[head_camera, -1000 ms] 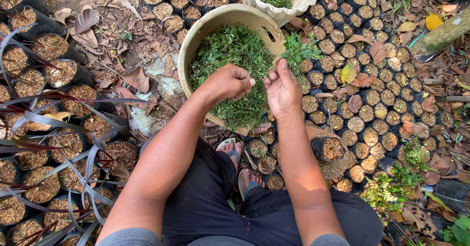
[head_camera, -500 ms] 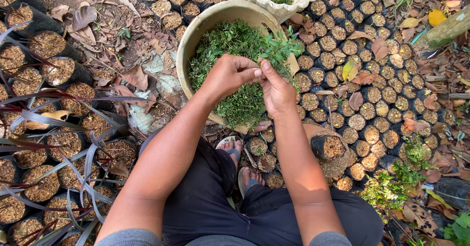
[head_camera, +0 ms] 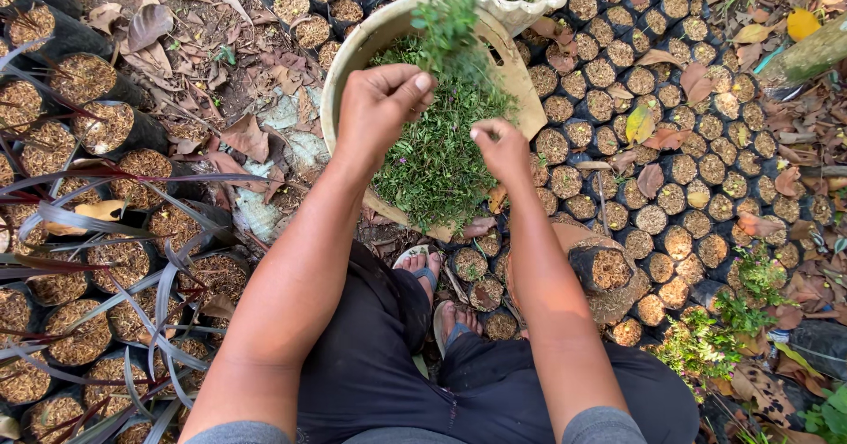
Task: The person sits on the ground and selects small green seedlings from a basin. They use a small stick to make a hole in the soil of a black nursery bag, insert the seedling, and press the soil around it. The person repeats this process with multiple seedlings and nursery bags.
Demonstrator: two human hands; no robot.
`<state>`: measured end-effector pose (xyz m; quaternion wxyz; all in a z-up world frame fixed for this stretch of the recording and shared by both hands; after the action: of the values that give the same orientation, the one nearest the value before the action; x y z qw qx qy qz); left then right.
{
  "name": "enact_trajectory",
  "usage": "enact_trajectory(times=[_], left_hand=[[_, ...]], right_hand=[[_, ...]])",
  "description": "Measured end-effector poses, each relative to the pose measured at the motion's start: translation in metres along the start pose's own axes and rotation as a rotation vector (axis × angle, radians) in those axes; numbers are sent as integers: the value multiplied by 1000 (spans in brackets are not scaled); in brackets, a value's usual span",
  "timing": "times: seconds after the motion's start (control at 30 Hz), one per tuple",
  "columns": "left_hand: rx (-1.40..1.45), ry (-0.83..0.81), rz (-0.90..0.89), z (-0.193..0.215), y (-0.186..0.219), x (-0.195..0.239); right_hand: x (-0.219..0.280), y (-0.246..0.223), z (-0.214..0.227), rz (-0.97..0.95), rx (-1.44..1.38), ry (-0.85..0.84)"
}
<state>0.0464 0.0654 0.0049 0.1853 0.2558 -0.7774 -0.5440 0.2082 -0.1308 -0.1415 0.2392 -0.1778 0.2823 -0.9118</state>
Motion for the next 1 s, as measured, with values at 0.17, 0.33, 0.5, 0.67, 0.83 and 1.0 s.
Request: enact_trajectory(times=[0.17, 0.33, 0.5, 0.67, 0.83, 1.0], left_hand=[[76, 90, 2, 23, 4, -7], [106, 131, 17, 28, 4, -8], [42, 160, 48, 28, 4, -12], [74, 153, 49, 33, 2, -13], [63, 164, 55, 36, 1, -14], [59, 166, 54, 37, 2, -14]], right_hand=[[11, 25, -43, 353, 306, 189], [2, 35, -51, 104, 241, 256], [-7, 24, -58, -71, 222, 74], [-9, 27, -52, 53, 161, 186], [-19, 57, -58, -14, -390, 95], [-20, 58, -64, 21, -644, 63]])
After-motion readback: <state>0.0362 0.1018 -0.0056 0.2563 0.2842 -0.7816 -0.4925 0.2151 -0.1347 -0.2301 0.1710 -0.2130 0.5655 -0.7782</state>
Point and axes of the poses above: each hand's wrist, its own x-axis away from the middle knuckle, its own z-axis out of the back of the hand, y = z × x, the point moved 6 cm from there along -x, towards the middle knuckle, and after that the axes turned 11 degrees about x, right-handed, at the moved point
